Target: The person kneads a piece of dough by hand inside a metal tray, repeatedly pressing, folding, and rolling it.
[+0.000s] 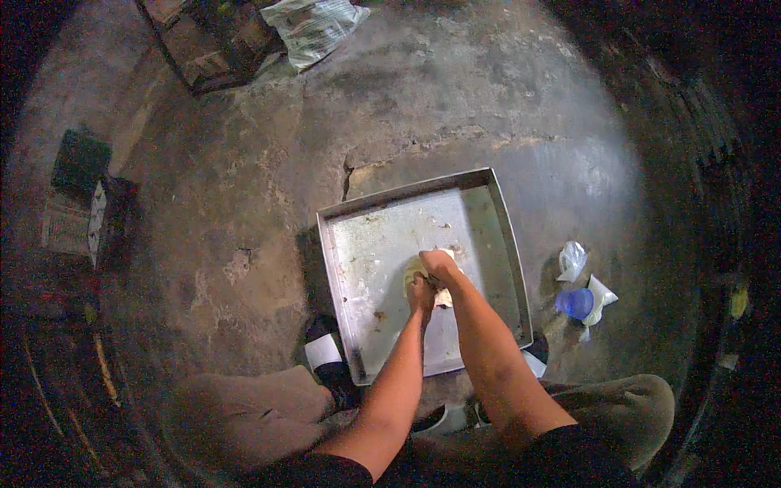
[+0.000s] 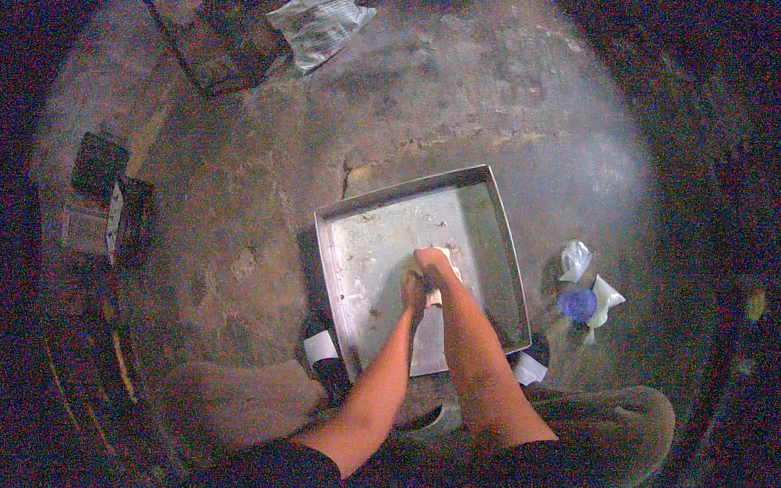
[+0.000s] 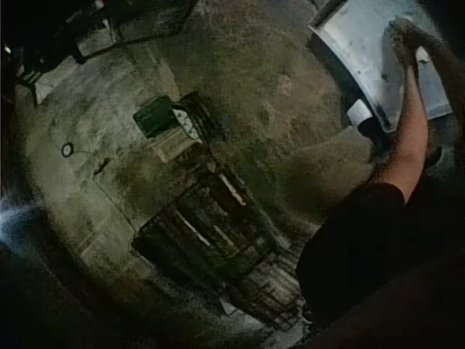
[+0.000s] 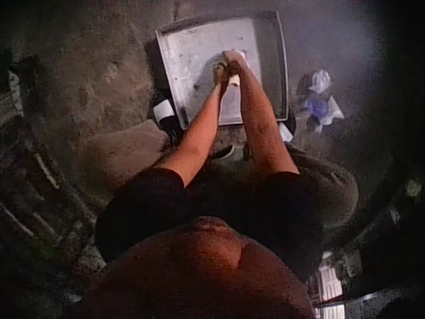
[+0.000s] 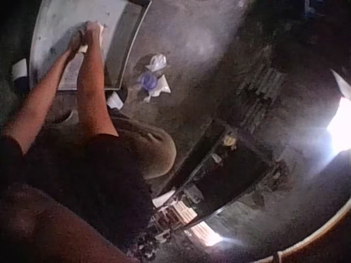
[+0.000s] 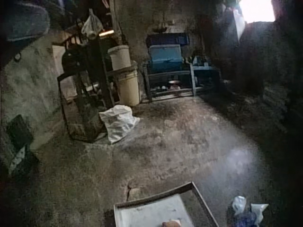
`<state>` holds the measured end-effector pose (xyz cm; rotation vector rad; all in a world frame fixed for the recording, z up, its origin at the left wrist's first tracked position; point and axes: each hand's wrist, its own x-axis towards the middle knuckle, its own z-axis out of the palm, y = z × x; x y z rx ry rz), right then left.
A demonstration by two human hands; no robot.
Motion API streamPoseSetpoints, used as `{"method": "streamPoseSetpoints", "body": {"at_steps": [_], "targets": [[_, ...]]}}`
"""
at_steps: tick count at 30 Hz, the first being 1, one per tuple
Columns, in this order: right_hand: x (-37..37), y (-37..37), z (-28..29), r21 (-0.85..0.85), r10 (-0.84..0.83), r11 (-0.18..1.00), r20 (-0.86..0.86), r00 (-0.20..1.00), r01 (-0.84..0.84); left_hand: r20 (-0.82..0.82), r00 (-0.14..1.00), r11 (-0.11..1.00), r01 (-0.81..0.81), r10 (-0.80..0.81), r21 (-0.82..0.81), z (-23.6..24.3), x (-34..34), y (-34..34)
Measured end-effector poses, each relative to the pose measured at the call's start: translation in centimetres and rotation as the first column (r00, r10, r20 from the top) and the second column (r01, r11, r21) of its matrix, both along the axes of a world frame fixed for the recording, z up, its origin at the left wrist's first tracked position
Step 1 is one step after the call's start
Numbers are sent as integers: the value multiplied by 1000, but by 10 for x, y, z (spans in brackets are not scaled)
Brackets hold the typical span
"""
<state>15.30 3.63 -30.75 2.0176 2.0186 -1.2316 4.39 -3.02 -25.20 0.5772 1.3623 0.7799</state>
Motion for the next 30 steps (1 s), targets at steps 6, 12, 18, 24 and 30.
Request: {"method": "streamPoseSetpoints", "body": {"at_steps": [6,12,18,24,30], "targets": [[-63,-4,115,-64,-388,920,6,922,388,-104,990,986,76,-91,-147,12,-33,7],[37,7,17,-603,-779,625,-526,342,496,-654,743,956,273,-141,104,11,-1,20],[31,-30,66,-696,-854,477,-513,94,537,-716,656,706,623,-238,337,57,-9,16],[-4,-50,112,-656,-915,331,-399,61,678,-815,434,642,760,-384,102,52,3,50],[-15,-75,39,-47,-724,646,-354,592,762,-728,395,681,720,-561,-134,39,31,90]]}}
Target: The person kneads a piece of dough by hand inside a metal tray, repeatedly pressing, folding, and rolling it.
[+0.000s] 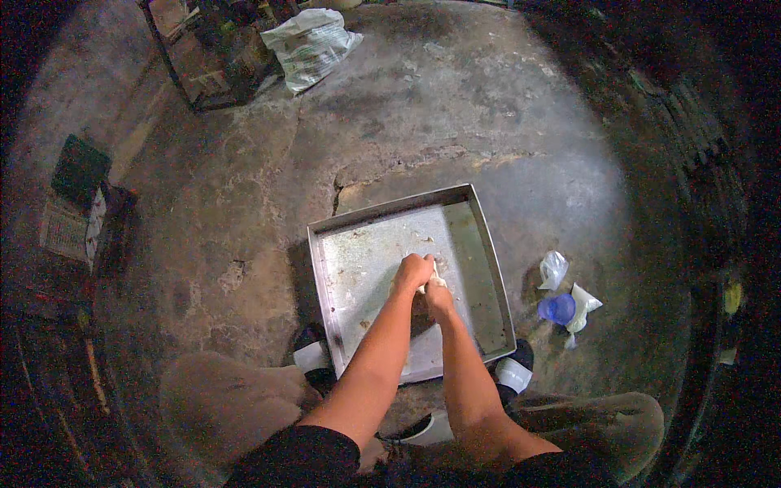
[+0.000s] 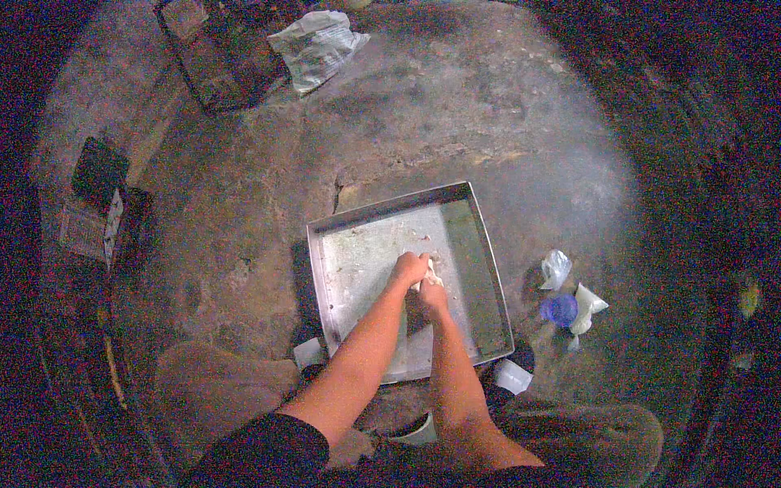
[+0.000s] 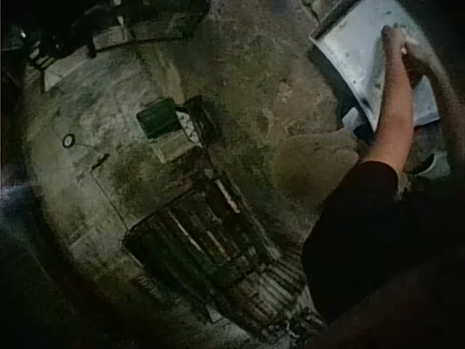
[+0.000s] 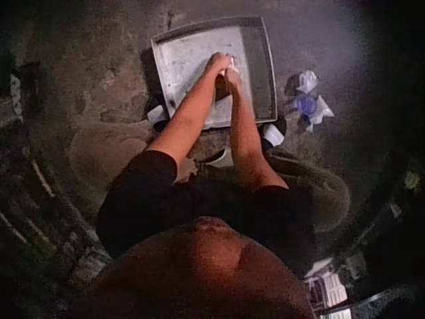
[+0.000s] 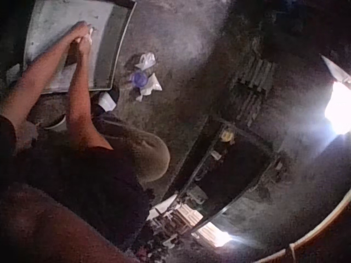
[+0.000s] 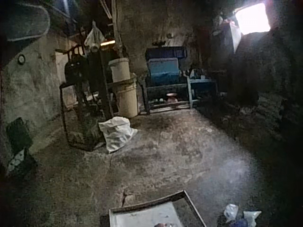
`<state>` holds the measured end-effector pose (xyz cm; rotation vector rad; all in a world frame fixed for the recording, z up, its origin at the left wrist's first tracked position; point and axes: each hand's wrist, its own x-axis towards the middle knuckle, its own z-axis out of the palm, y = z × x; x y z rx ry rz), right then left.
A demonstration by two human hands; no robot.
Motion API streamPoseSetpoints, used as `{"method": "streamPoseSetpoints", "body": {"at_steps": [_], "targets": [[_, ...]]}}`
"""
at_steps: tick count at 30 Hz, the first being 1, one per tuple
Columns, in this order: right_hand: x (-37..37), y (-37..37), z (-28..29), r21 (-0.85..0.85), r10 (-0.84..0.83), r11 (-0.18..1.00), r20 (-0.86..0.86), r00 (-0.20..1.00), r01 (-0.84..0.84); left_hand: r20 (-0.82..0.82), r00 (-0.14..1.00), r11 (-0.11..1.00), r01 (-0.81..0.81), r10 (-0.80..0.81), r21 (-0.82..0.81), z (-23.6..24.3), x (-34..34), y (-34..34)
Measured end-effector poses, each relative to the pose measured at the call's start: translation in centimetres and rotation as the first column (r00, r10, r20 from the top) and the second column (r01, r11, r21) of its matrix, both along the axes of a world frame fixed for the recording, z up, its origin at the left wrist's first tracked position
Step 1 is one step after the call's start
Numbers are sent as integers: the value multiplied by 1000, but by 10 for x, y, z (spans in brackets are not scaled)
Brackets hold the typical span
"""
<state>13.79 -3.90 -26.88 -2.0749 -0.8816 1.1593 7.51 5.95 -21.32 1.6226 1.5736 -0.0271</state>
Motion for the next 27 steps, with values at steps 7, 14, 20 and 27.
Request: {"method": "streamPoseSetpoints", "body": {"at_steps": [7,14,20,27], "targets": [[-15,0,16,-262,-40,965,-81,996,18,62,978,974,-193,201,-116,-29,-16,19],[-11,4,-2,-279,-165,955,-220,961,101,216,956,977,-179,201,-118,-39,-33,11],[-13,6,3,-327,-280,933,-403,871,149,60,995,981,-91,82,169,-35,-32,8],[3,-5,-73,144,109,986,-204,973,-80,297,938,979,-138,179,-152,-15,-23,14]]}}
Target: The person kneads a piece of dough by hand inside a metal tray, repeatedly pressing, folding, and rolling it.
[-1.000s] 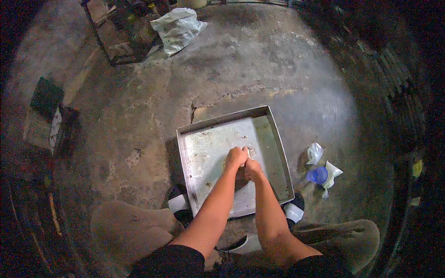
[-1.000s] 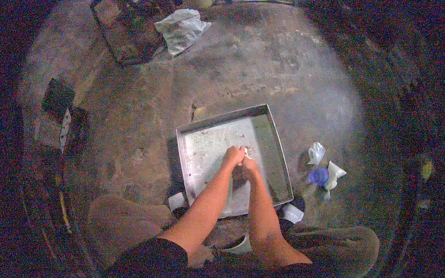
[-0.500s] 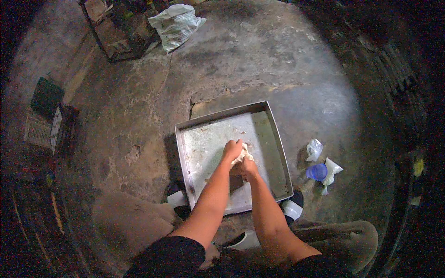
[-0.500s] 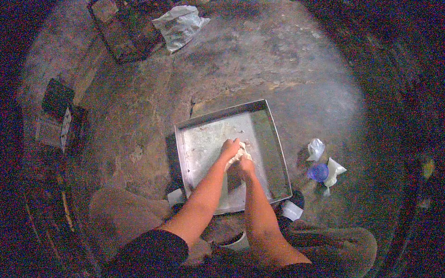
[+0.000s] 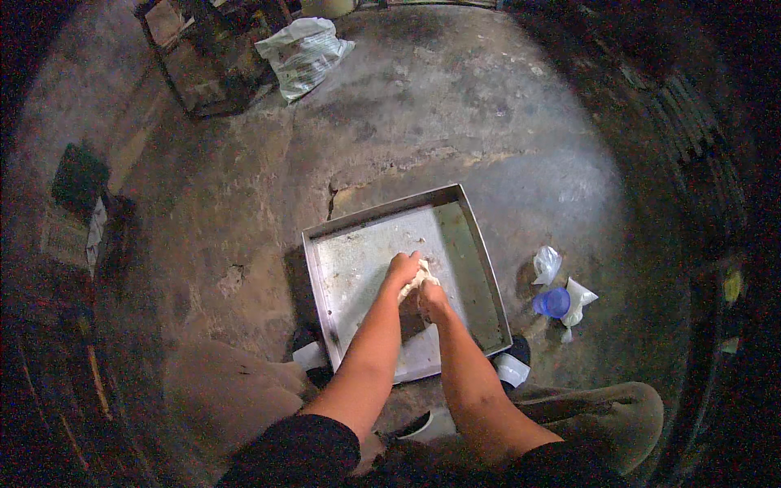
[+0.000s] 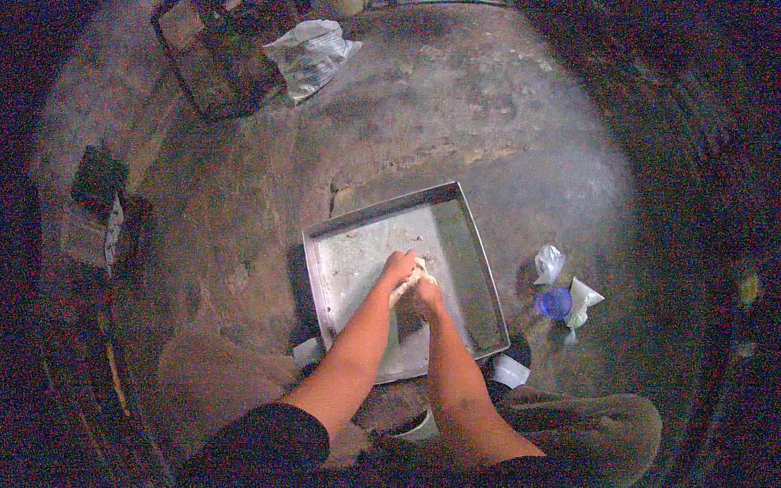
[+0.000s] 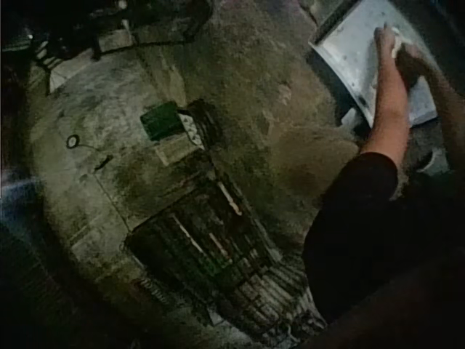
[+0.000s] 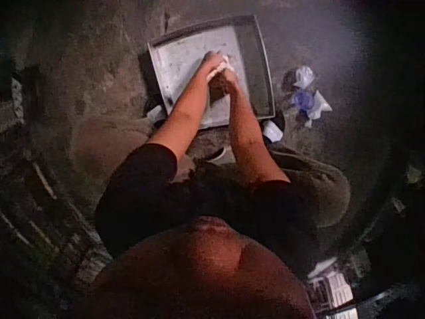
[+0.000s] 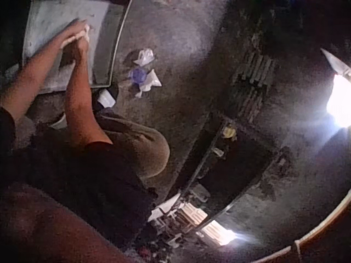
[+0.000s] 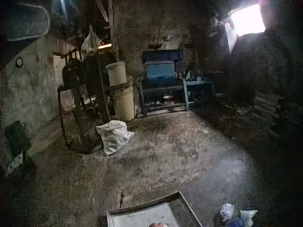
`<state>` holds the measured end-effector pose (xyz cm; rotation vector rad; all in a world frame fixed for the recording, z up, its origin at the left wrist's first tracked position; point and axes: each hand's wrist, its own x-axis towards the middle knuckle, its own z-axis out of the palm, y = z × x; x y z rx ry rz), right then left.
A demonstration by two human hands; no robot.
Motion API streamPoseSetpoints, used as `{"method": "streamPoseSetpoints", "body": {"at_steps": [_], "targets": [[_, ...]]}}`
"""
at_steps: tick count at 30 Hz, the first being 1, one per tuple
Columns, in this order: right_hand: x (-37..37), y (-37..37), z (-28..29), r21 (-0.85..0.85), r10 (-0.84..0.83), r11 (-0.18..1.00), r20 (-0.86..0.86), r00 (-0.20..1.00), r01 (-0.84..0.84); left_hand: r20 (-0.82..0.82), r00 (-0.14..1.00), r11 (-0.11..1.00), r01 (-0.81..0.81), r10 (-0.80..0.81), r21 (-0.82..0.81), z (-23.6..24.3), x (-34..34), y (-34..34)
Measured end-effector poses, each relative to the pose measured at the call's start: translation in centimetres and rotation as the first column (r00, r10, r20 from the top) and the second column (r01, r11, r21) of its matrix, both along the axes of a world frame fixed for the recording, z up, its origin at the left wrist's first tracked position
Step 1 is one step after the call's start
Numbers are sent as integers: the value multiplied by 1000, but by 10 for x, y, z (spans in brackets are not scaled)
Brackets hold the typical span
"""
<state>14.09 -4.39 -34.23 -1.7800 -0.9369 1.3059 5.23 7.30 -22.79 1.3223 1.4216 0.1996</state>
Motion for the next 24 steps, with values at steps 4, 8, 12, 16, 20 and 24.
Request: {"method": "streamPoseSetpoints", "body": {"at_steps": [4,8,12,16,20,24], "targets": [[-7,9,51,-249,-205,960,-320,925,126,577,621,734,3,531,-679,12,-47,9],[8,18,105,-588,-318,803,-558,767,-95,626,409,669,48,664,-742,49,-57,-16],[1,35,146,-496,-152,866,-390,908,-68,321,875,792,-109,364,-601,39,-67,-25],[-37,52,143,-276,-223,946,-179,958,168,133,909,887,-339,394,-314,-25,-64,-47],[-18,49,103,-418,88,907,92,992,-42,-66,923,895,-384,379,-229,11,-33,-53],[-31,74,121,-435,324,869,143,935,-235,-168,909,909,-403,383,-107,-39,-53,-38]]}}
